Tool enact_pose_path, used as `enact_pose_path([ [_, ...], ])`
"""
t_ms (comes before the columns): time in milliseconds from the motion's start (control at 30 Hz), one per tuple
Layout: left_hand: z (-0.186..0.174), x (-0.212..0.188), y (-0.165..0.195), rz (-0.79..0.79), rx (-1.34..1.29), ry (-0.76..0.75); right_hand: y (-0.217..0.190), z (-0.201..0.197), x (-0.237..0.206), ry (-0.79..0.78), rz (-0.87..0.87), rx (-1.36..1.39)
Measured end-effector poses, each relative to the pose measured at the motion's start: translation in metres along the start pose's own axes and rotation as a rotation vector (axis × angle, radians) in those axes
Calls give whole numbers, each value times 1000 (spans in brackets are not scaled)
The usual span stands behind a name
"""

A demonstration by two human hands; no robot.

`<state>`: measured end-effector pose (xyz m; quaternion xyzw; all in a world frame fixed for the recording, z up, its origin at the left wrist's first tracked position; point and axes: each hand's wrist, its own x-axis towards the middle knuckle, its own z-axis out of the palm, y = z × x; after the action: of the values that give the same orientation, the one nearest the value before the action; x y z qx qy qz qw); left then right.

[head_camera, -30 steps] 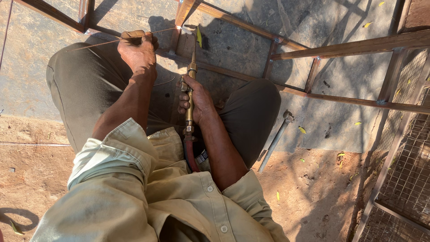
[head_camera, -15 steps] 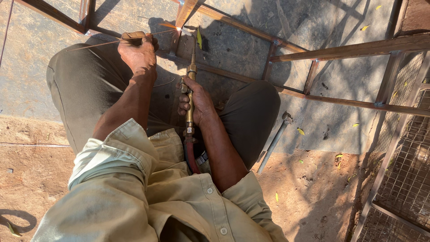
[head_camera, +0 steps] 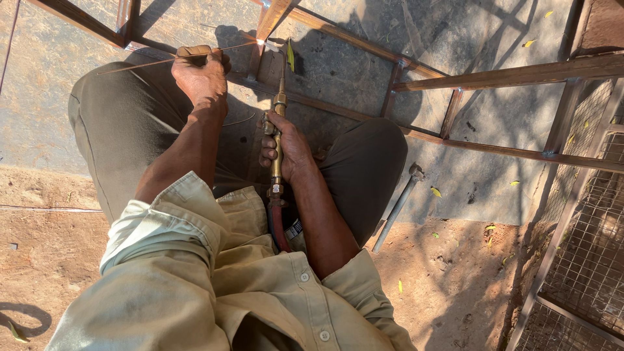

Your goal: The person is welding a metal frame structure using a welding torch and filler rod. They are sitting on the ground, joining metal bars at various joints to assemble the frame.

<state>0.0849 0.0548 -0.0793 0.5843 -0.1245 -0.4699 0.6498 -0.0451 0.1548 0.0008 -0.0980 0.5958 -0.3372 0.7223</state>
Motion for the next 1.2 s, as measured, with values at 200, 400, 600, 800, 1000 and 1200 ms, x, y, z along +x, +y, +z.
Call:
enact_pose_path([
  [200,0,0,-1,2,-22,3,0,0,0,-6,1,4],
  [400,0,0,-2,7,-61,-13,-1,2,-1,-18,12,4],
  [600,0,1,0,-3,-91,-20,-2,3,-1,-25,13,10],
  [800,1,0,1,-6,-47,-6,-2,3,-2,-28,23,13],
  [1000,2,2,1,-26,-52,1,-2,4,-2,-6,11,-4],
  [1200,2,2,1,-12,-94,-14,-2,5,-2,-1,23,-2],
])
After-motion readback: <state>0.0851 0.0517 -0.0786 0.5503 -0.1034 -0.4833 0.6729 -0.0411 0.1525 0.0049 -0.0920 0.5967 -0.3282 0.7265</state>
